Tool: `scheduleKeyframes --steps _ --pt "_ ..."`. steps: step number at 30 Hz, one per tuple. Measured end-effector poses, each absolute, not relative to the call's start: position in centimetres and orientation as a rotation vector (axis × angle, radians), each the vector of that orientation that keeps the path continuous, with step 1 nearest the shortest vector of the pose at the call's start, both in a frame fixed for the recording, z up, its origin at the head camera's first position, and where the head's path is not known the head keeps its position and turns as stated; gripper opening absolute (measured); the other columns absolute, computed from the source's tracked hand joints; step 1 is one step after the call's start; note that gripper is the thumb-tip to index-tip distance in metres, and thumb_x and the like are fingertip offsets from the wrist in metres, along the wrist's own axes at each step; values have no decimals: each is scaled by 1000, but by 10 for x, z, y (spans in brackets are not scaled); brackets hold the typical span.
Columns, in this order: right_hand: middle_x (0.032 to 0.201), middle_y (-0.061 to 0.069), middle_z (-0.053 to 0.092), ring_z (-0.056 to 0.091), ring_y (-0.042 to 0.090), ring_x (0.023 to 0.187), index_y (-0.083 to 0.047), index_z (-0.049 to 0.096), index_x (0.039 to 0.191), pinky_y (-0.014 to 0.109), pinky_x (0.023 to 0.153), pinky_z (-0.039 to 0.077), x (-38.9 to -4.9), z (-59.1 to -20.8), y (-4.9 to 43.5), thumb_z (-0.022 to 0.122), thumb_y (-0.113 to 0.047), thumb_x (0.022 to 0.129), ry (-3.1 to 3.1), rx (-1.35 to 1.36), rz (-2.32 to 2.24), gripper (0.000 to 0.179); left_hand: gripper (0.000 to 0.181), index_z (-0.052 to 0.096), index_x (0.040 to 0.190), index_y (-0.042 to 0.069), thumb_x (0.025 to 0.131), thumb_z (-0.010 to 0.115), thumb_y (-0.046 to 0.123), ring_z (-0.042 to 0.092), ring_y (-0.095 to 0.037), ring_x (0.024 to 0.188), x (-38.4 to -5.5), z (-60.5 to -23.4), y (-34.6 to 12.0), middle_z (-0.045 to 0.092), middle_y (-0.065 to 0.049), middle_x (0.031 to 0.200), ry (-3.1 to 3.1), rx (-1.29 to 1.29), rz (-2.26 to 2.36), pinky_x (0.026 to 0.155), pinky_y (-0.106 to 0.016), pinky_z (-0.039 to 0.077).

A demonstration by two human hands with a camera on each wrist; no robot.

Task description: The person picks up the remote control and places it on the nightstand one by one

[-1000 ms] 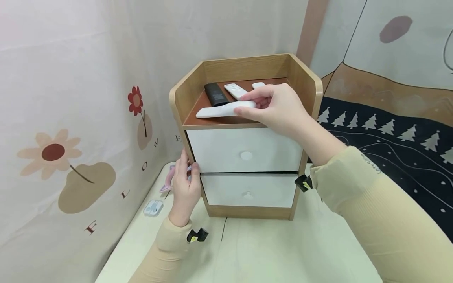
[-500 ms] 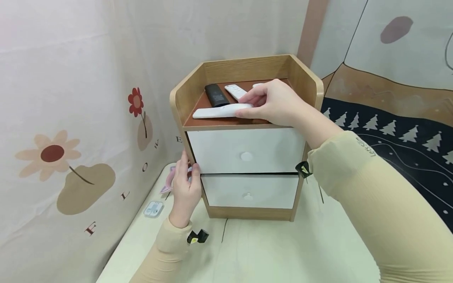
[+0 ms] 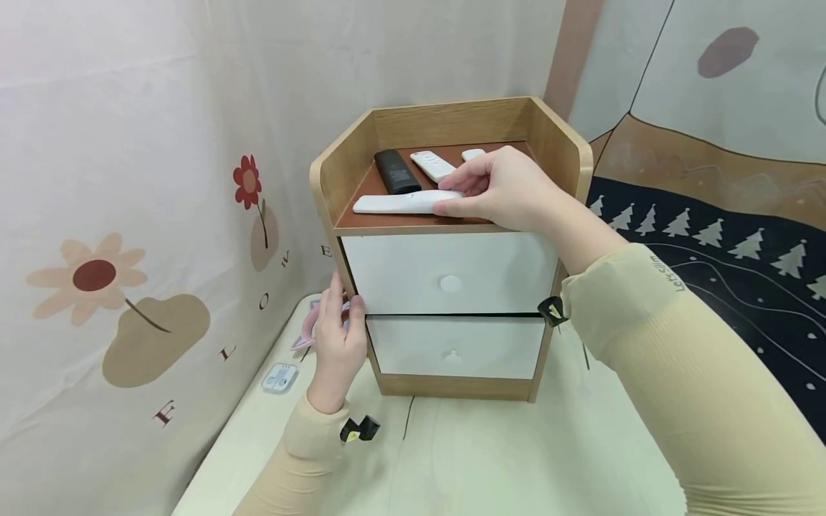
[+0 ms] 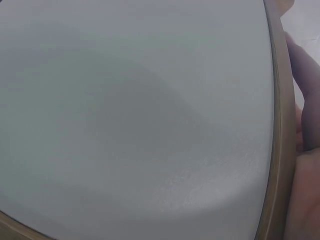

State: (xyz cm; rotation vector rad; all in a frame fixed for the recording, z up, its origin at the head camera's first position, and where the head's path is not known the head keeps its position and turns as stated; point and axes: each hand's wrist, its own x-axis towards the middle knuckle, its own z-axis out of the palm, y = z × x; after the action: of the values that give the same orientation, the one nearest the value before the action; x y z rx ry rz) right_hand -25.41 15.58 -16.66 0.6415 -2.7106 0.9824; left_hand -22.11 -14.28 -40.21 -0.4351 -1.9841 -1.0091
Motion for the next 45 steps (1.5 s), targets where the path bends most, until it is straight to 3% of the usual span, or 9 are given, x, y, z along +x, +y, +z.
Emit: scheduleKeyframes --steps 21,28,33,40,42,45 --pt "107 1 80 66 14 96 -24 84 121 22 82 48 -255 -165 157 92 -51 88 -2768 609 968 43 63 36 172 7 113 57 11 63 -33 114 -220 -402 -142 61 -22 135 -2003 -428 -1019 85 -48 57" --pt "105 1 76 62 17 95 -26 82 128 25 82 46 -254 -165 157 91 -52 89 -2753 606 958 48 64 35 172 8 113 58 10 63 -33 116 -219 -403 -141 61 -23 135 -2002 -435 -1028 89 -49 57" --pt "105 -8 74 64 12 89 -26 81 129 23 77 44 -251 -169 160 85 -52 94 -2611 585 1050 44 64 35 173 9 113 58 11 64 -32 114 -222 -401 -140 61 -23 136 -2001 -443 -1026 83 -47 57" --pt "88 -17 67 56 8 76 -14 83 114 19 65 41 -231 -195 160 77 -25 101 -2165 723 1171 18 64 33 173 6 114 57 14 65 -36 120 -218 -399 -146 62 -25 138 -2066 -462 -1023 92 -53 60" --pt "89 -17 68 57 4 75 -6 82 112 15 67 45 -222 -206 159 75 -15 101 -2045 829 1154 15 66 32 173 4 113 58 14 66 -38 121 -217 -396 -150 63 -27 139 -2086 -485 -1000 95 -55 60" --pt "93 -7 73 61 4 80 2 79 111 14 73 50 -210 -227 154 74 -9 100 -1880 1027 1089 17 71 30 174 5 112 61 17 66 -39 127 -215 -390 -157 61 -26 147 -2124 -515 -978 98 -56 62"
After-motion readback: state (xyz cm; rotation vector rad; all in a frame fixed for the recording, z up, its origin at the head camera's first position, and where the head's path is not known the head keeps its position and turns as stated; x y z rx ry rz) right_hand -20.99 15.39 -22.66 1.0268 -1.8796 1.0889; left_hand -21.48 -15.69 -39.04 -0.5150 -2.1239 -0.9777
